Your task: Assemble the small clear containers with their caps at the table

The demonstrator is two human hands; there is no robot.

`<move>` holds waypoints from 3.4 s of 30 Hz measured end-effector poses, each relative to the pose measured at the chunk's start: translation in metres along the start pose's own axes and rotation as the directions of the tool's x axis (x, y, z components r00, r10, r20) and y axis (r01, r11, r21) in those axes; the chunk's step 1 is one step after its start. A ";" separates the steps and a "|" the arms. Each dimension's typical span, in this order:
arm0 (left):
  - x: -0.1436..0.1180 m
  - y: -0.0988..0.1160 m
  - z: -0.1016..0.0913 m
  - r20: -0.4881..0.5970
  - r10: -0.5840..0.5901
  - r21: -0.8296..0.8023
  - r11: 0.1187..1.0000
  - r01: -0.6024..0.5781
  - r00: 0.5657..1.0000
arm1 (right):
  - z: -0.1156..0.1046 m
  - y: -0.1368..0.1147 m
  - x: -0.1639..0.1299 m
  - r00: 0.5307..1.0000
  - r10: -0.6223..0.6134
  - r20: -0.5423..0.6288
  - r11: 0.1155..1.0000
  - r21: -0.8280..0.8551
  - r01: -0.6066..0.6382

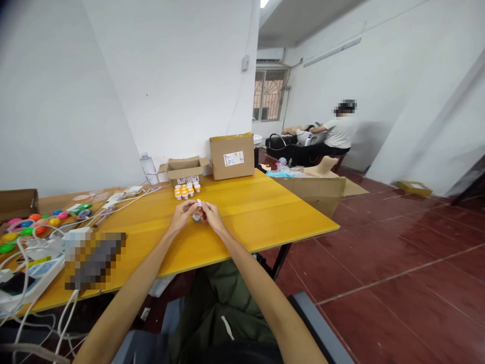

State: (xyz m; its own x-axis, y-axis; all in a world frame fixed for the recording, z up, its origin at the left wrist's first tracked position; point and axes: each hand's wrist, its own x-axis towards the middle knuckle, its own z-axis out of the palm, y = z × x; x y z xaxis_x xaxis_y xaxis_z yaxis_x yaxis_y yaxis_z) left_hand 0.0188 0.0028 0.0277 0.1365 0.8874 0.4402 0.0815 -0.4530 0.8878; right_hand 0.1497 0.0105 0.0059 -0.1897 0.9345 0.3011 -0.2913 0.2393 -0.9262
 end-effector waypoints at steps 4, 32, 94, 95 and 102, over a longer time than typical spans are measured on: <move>0.000 0.000 0.000 0.002 0.000 -0.010 1.000 0.000 1.000 | 0.001 -0.002 -0.001 1.000 0.009 0.003 0.999 0.033 -0.009; -0.001 -0.002 0.001 0.030 0.030 0.047 0.998 -0.031 0.999 | -0.002 0.002 0.002 0.999 0.051 0.012 0.995 0.086 -0.052; 0.002 -0.008 -0.002 -0.111 0.049 0.123 0.992 -0.036 0.993 | -0.002 0.003 0.003 0.974 -0.057 -0.218 0.991 0.106 0.082; 0.003 -0.010 -0.004 -0.122 0.046 0.118 0.992 -0.032 0.991 | -0.002 0.003 0.003 0.974 -0.052 -0.220 0.990 0.118 0.080; 0.007 -0.021 -0.013 -0.214 0.006 0.175 0.984 0.032 0.977 | 0.000 -0.003 0.001 0.969 0.024 -0.246 0.976 0.216 0.031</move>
State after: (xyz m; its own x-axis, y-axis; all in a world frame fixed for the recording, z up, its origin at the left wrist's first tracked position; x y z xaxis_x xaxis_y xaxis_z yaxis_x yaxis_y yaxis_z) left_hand 0.0058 0.0198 0.0141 -0.0771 0.8824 0.4641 0.2572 -0.4322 0.8643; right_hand 0.1505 0.0110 0.0087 0.0403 0.9761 0.2135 -0.4922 0.2053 -0.8459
